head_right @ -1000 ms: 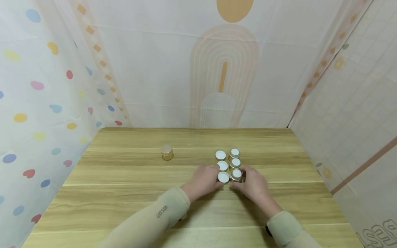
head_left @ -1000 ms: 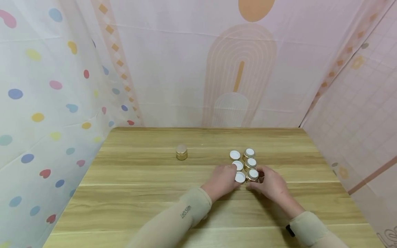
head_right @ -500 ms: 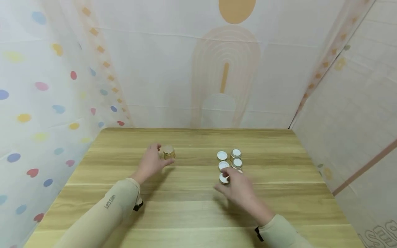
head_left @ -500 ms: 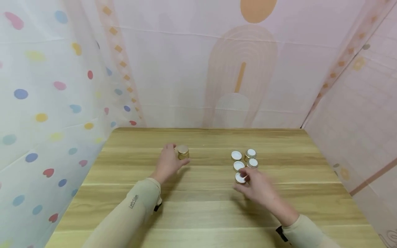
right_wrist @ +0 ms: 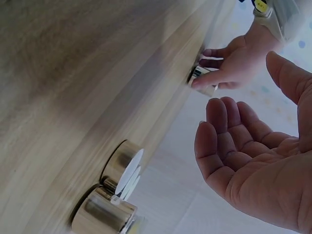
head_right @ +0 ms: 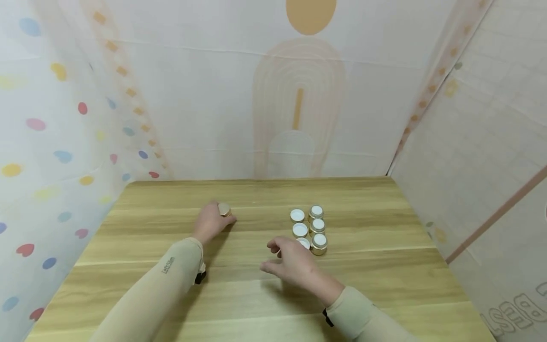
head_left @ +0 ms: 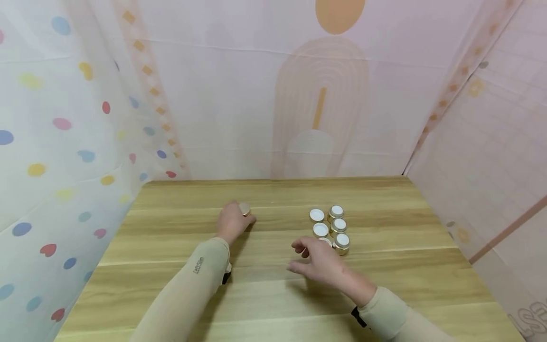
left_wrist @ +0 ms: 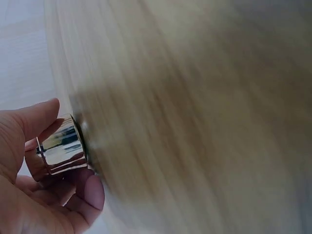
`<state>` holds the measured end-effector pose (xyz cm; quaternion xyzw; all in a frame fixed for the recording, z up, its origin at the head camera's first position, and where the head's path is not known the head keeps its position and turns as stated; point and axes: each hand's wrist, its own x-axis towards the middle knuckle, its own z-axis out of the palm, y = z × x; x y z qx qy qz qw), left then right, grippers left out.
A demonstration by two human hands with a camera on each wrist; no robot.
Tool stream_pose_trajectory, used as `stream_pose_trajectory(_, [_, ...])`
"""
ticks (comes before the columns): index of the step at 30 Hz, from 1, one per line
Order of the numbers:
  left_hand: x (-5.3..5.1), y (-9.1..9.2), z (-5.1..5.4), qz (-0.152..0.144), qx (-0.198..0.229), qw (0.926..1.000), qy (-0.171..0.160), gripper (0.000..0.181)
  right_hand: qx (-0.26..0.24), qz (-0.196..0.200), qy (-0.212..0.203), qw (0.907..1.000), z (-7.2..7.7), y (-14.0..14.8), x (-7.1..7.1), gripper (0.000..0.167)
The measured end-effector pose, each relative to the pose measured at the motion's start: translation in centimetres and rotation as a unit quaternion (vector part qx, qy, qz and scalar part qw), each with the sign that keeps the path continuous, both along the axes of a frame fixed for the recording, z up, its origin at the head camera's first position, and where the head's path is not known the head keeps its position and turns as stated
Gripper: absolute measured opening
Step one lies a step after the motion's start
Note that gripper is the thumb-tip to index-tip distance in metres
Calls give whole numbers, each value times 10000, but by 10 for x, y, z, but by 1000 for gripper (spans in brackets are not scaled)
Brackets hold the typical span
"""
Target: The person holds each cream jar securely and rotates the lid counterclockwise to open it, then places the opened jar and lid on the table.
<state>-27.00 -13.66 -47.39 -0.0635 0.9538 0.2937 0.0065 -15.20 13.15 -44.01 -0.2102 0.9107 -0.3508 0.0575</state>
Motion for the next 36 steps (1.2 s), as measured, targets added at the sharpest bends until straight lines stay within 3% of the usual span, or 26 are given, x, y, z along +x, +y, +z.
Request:
stream_pose_trajectory(5, [10, 5, 10, -434, 270, 9980, 364, 46, -6, -28, 17, 10000, -2, -2, -6, 47])
stream_pose_trajectory(11, [45, 20, 20, -1354, 538, 9849, 939, 30, -222, 8, -86, 9997, -1, -11, -13, 50])
stream_pose_trajectory(16, [78, 33, 20, -2225, 74, 9608, 1650, 32, -610, -87, -190, 9979, 2, -18, -21, 55])
stream_pose_trajectory(20, [94, 39, 19, -2566, -417, 9379, 2295, 43, -868, -38, -335, 9957, 2, -22, -25, 47])
stream_pose_trajectory(24, [100, 39, 18, -2658, -836, 9161, 2882, 38, -973, 26, -422, 9944, 0, -23, -27, 41])
stream_pose_trajectory(27, [101, 38, 18, -2721, -1094, 9062, 3047, 37, -1003, 139, -383, 9941, -1, -24, -28, 37])
stream_pose_trajectory(30, [102, 37, 19, -2789, -1231, 9032, 3020, 36, -921, 289, -179, 9952, -3, -25, -30, 33])
stream_pose_trajectory(36, [100, 37, 24, -2929, -1088, 9060, 2855, 33, -792, 456, 300, 9954, -4, -26, -31, 33])
